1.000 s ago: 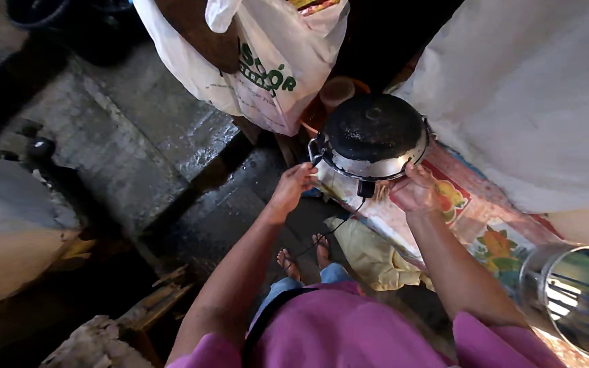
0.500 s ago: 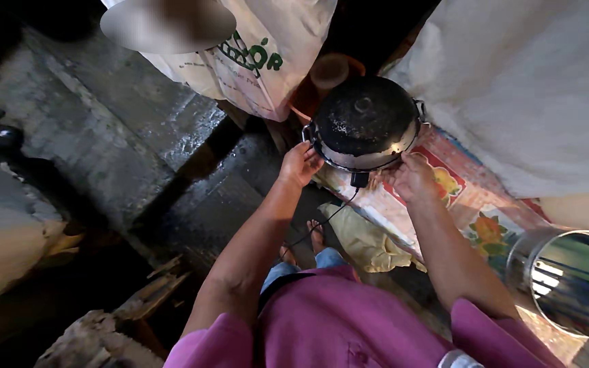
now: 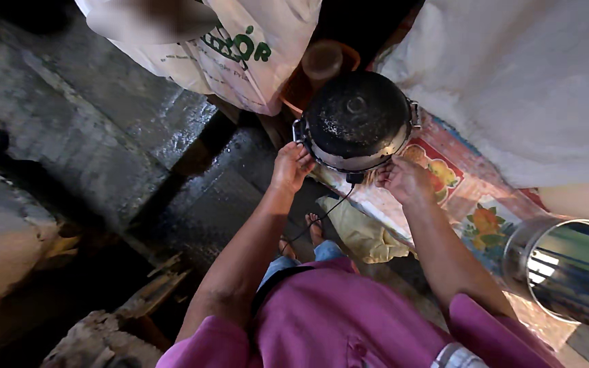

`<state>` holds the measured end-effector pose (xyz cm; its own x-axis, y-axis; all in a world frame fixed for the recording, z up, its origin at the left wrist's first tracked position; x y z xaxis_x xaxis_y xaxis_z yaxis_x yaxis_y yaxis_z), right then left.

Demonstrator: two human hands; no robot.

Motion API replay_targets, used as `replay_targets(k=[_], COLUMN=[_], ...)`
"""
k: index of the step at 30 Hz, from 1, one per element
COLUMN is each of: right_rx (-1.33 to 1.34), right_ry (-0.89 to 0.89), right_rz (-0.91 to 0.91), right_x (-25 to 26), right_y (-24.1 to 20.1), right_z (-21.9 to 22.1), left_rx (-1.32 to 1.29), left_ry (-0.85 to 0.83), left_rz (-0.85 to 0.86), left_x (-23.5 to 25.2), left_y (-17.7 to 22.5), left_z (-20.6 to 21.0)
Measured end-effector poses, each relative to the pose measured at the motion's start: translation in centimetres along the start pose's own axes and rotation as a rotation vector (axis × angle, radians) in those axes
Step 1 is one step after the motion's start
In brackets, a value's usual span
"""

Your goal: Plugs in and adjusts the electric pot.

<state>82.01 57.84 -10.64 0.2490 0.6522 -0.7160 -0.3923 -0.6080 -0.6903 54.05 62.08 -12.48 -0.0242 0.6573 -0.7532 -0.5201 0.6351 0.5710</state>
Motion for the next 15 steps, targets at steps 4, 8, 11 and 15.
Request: replay_targets(k=[4,8,11,15], right_rx=[0.022,0.055,0.034,-0.017], right_ry=[-0.01,-0.02,-0.001,-0.037], right_rz=[-0.005,-0.044,-0.065,-0.125], right_x=[0.3,0.6,0.4,-0.9], right_y=[0.3,0.4,0.4,-0.3], right_z=[0.2,0.5,0.2,0.6], left_rx=[0.02,-0.022,-0.009,-0.011], left_ry=[0.011,-0.012,-0.005,0.057], left_rz=[-0.007,-0.001,0.0,0.015], left_x=[-0.4,-0.5,-0.1,0.1], left_y=[-0.8,-1.2,-1.2,-1.2], left_z=[-0.6,-0.2,-0.1,-0.6])
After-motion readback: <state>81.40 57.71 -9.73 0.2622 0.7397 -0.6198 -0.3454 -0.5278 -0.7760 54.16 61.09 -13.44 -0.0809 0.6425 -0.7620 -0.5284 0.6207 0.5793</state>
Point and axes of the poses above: each hand's wrist, its own x-axis towards the middle knuckle, its own z-axis out of the palm, y = z × x, the point moved 8 cm from there along x, towards the middle knuckle
